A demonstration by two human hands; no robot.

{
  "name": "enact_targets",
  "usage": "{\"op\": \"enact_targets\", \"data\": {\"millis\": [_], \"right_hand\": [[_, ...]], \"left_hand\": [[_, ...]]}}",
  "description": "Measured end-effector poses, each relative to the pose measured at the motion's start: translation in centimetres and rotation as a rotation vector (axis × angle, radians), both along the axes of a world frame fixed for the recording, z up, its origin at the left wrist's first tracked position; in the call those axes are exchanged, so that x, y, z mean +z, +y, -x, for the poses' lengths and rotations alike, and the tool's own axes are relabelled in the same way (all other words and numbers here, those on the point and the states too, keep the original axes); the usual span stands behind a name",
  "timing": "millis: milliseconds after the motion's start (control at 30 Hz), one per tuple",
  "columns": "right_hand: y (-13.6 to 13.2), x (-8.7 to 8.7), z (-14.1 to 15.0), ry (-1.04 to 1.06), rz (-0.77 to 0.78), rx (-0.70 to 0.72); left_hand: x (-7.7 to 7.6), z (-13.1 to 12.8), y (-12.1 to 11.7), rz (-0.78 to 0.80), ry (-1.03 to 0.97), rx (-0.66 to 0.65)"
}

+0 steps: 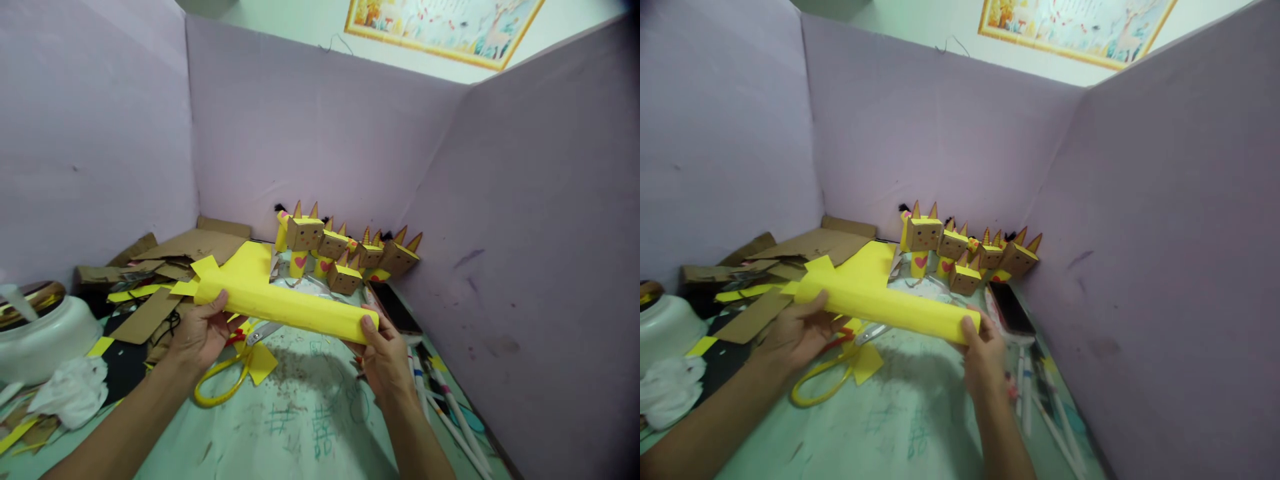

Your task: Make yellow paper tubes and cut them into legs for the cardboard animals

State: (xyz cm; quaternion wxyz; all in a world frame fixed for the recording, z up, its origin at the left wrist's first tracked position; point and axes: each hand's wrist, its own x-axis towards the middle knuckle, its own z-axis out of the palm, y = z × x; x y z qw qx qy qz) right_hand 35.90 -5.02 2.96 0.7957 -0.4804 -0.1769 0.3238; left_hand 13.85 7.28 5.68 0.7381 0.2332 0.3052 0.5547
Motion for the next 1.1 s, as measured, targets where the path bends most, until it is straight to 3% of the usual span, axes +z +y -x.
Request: {"op": "enact_targets", "data": {"millis": [267, 467, 567, 667, 800, 967, 1033, 1100], "right_hand": [[-0.2, 0.6, 0.2, 0.017, 0.016, 0.074], [-1.9, 1.1, -1.3, -0.149, 0.136, 0.447], [-2.4, 0.9, -2.1, -0.114, 0.125, 0.635], [-2.3, 0.8, -1.5, -0.06, 0.103, 0.841], [-2.0, 0.6, 1.8, 0.038, 0.2, 1.082], [-1.8, -0.4, 5.5, 0.159, 0.202, 1.247], [-1.8, -0.9, 5.9, 0.176, 0.224, 1.234], [-1.7, -1.2, 5.7, 0.157, 0.271, 1.168]], "left_hand": [[0.4, 0.3, 0.1, -0.025, 0.023, -0.009], [0.7, 1.8, 1.3, -0.076, 0.061, -0.051], [0.7, 1.8, 0.7, -0.037, 0.117, -0.19], [0.1, 0.9, -1.1, 0.005, 0.175, -0.411], [-1.1, -0.4, -3.9, 0.027, 0.183, -0.672], [-2.1, -0.9, -4.7, -0.056, 0.216, -0.819], [-2.3, -1.0, -4.2, -0.086, 0.235, -0.785], [-2.3, -1.0, -3.4, -0.118, 0.274, -0.559]]}}
